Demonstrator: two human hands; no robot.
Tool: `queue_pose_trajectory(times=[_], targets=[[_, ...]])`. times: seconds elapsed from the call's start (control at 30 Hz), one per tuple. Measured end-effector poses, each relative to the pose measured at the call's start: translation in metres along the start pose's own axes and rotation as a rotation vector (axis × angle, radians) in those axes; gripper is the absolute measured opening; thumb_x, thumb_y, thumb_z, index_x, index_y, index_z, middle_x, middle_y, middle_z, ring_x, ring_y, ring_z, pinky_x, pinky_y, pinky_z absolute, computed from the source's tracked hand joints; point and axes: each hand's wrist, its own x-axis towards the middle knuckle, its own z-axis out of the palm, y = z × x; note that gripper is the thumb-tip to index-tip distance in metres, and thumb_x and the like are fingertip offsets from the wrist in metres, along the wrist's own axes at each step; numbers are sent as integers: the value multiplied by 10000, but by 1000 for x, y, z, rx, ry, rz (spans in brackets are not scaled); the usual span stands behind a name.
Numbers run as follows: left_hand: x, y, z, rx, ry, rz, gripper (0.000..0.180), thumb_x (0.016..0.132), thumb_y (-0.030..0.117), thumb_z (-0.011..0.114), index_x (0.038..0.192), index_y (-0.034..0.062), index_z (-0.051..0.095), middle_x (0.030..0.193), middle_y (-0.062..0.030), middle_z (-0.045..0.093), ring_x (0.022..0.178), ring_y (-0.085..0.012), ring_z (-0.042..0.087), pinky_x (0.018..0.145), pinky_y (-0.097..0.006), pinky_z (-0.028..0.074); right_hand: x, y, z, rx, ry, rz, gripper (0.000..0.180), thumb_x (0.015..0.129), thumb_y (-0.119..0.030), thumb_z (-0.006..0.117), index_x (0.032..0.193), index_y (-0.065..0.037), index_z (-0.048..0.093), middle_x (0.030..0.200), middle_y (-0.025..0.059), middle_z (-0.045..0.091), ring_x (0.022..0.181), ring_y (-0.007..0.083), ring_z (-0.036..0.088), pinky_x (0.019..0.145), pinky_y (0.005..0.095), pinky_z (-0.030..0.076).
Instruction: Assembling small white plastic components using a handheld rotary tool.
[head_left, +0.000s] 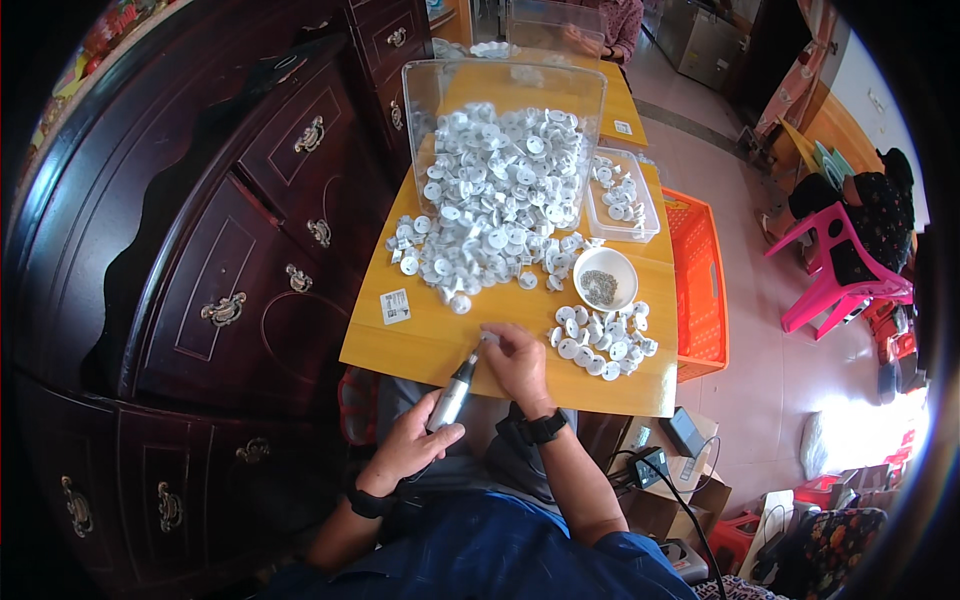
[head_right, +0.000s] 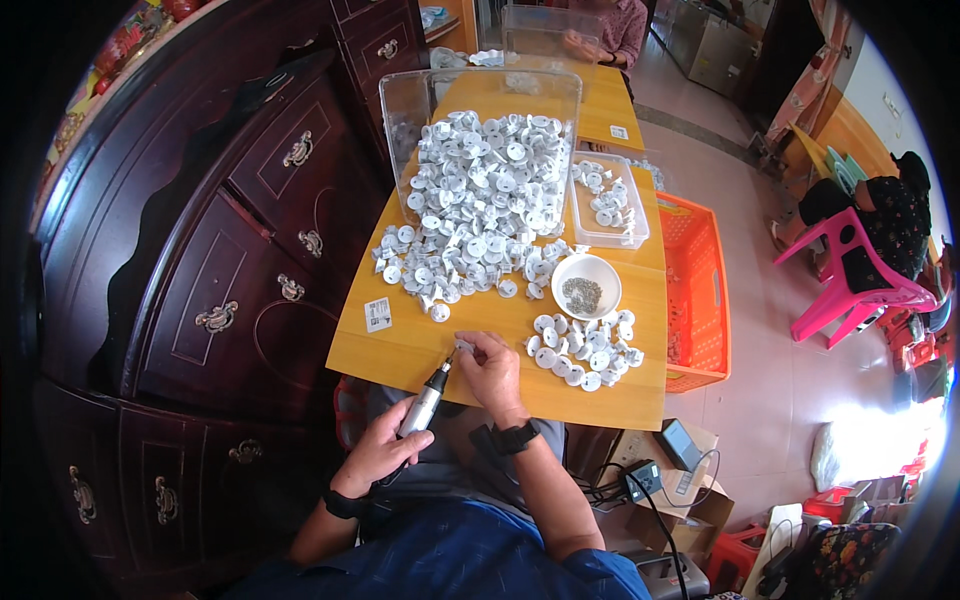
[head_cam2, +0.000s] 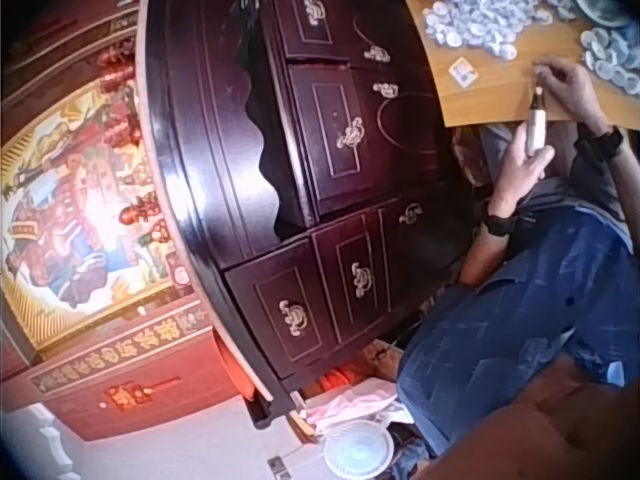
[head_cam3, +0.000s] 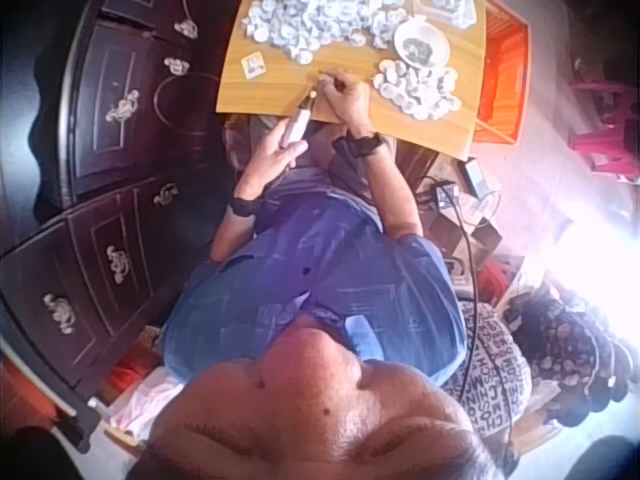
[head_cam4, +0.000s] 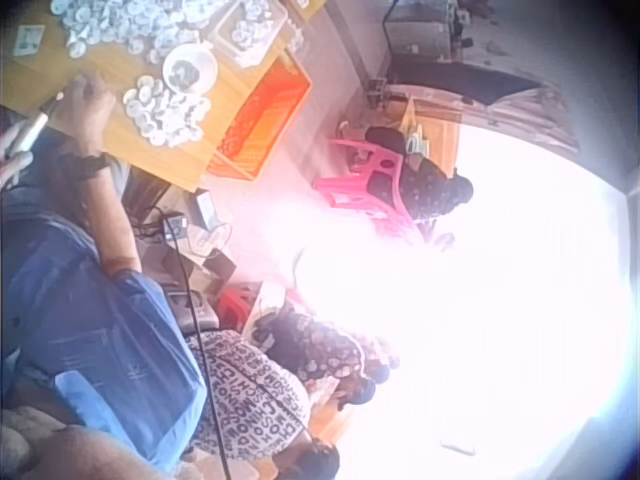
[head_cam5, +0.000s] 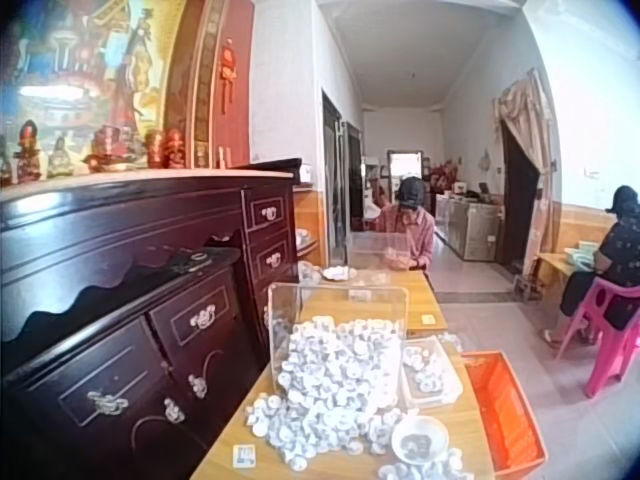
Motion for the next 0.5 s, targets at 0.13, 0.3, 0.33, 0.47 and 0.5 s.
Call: queue_pose_trajectory(times=[0.13, 0.3, 0.33, 0.47, 0.5], targets=[[0, -1, 0, 5, 4, 2, 592, 941, 291, 709, 1414, 41, 455, 864, -7, 560, 590, -58, 541, 537, -225, 478, 0, -1, 0, -32, -8, -26, 259, 813, -14, 699, 1065, -45, 749, 834, 86, 661, 664, 145, 616, 634, 271, 522], [0, 0, -1, -7, 4, -5, 554, 956, 265, 688, 1410, 42, 461, 848, -7, 564, 580, -57, 535, 532, -226, 470, -1, 0, 2, 9, 8, -28, 262, 797, -20, 703, 1051, -65, 750, 806, 75, 643, 664, 153, 576, 632, 281, 488], [1, -1, -1, -7, 4, -6, 554, 956, 265, 688, 1410, 42, 461, 848, -7, 564, 580, -57, 535, 532, -226, 470, -1, 0, 1, 3, 0, -33, 257, 800, -17, 701, 1048, -63, 750, 811, 77, 647, 665, 154, 580, 634, 281, 490], [3, -4, -4, -67, -26, -6, 486, 972, 226, 660, 1378, 28, 480, 823, -9, 576, 574, -61, 539, 532, -225, 466, -1, -2, 0, 5, -17, -36, 243, 808, -8, 698, 1040, -59, 750, 828, 84, 660, 669, 157, 590, 641, 281, 496], [3, -4, -4, -90, -35, -3, 467, 974, 215, 654, 1365, 23, 486, 815, -11, 579, 572, -62, 541, 532, -225, 465, -1, -1, -1, 5, -16, -34, 243, 808, -8, 698, 1040, -59, 750, 828, 84, 660, 669, 157, 590, 641, 281, 496]])
